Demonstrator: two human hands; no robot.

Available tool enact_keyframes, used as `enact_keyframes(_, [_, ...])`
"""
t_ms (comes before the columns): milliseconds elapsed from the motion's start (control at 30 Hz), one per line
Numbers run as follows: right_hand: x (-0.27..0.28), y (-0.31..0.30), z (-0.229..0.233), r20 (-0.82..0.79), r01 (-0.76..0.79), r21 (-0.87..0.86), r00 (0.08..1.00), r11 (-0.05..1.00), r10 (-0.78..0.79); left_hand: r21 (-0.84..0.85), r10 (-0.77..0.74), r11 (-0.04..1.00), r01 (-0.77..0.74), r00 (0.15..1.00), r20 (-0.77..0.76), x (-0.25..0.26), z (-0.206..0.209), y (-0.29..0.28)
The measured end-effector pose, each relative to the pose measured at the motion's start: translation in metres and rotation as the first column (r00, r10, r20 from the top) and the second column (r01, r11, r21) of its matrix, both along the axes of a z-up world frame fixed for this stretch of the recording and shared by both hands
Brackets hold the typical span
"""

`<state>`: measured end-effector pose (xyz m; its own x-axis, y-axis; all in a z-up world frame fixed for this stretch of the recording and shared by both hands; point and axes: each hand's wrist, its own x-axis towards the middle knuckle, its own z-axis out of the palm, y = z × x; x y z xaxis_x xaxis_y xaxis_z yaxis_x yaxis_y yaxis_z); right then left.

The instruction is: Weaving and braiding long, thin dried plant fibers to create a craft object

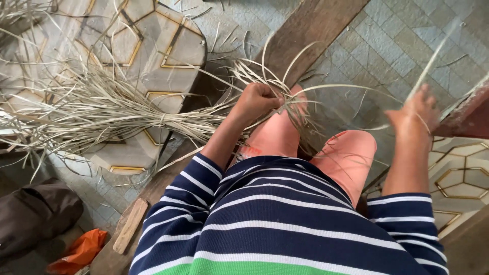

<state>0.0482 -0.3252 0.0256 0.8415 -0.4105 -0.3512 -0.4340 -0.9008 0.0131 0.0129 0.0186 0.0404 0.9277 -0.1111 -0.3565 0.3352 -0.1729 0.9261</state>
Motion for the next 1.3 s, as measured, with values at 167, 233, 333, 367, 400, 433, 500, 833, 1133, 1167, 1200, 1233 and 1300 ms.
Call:
enact_keyframes(167, [-0.009,0.087,0.047,0.674,-0.733,0.066,0.533,0.677,0.511,-0.056,-0.091,0.994,0.094,0.995,0.044,0.002,-0.028,-0.019])
enact_keyframes(233, [-0.005,0.103,0.047,0.699,-0.822,0.293,0.533,0.489,0.477,-0.056,-0.124,0.99,0.129,0.989,0.084,0.002,-0.028,-0.02])
enact_keyframes(333, [-0.004,0.116,0.028,0.604,-0.72,0.663,0.677,0.206,0.42,-0.036,-0.142,0.988,0.148,0.981,0.133,-0.001,-0.029,-0.019])
enact_keyframes(367, [-0.004,0.119,0.019,0.465,-0.562,0.811,0.787,0.164,0.405,-0.017,-0.132,0.991,0.136,0.981,0.143,-0.002,-0.029,-0.018])
enact_keyframes(400, [-0.007,0.118,0.02,0.465,-0.564,0.81,0.785,0.162,0.409,-0.018,-0.128,0.991,0.132,0.981,0.144,-0.004,-0.031,-0.017])
enact_keyframes(433, [-0.01,0.118,0.021,0.535,-0.648,0.733,0.738,0.207,0.412,0.021,-0.113,0.994,0.111,0.982,0.153,-0.005,-0.033,-0.016])
enact_keyframes(500, [-0.013,0.123,0.032,0.597,-0.722,0.647,0.68,0.245,0.426,0.057,-0.089,0.995,0.081,0.983,0.159,-0.006,-0.038,-0.016])
enact_keyframes(833, [-0.011,0.105,0.003,0.559,-0.592,0.799,0.796,0.107,0.23,0.047,-0.133,0.991,0.125,0.906,0.401,-0.015,-0.027,-0.028])
enact_keyframes(1133, [-0.041,0.141,0.01,-0.046,-0.05,0.924,0.97,0.378,0.241,0.4,-0.102,0.909,-0.122,0.863,0.495,-0.026,-0.002,-0.024])
enact_keyframes(1167, [-0.037,0.136,-0.008,-0.026,-0.068,0.865,0.984,0.498,0.178,0.57,-0.133,0.802,-0.181,0.875,0.465,-0.03,0.003,-0.022])
enact_keyframes(1200, [-0.036,0.134,-0.007,-0.026,-0.066,0.865,0.984,0.497,0.176,0.571,-0.136,0.802,-0.178,0.875,0.464,-0.031,0.011,-0.023])
enact_keyframes(1233, [-0.036,0.132,-0.006,-0.014,-0.069,0.856,0.988,0.513,0.156,0.594,-0.204,0.804,-0.005,0.937,0.284,-0.031,0.02,-0.024])
enact_keyframes(1300, [-0.037,0.135,-0.007,0.0,-0.077,0.846,0.99,0.527,0.143,0.585,-0.27,0.794,0.164,0.958,0.097,-0.034,0.014,-0.032])
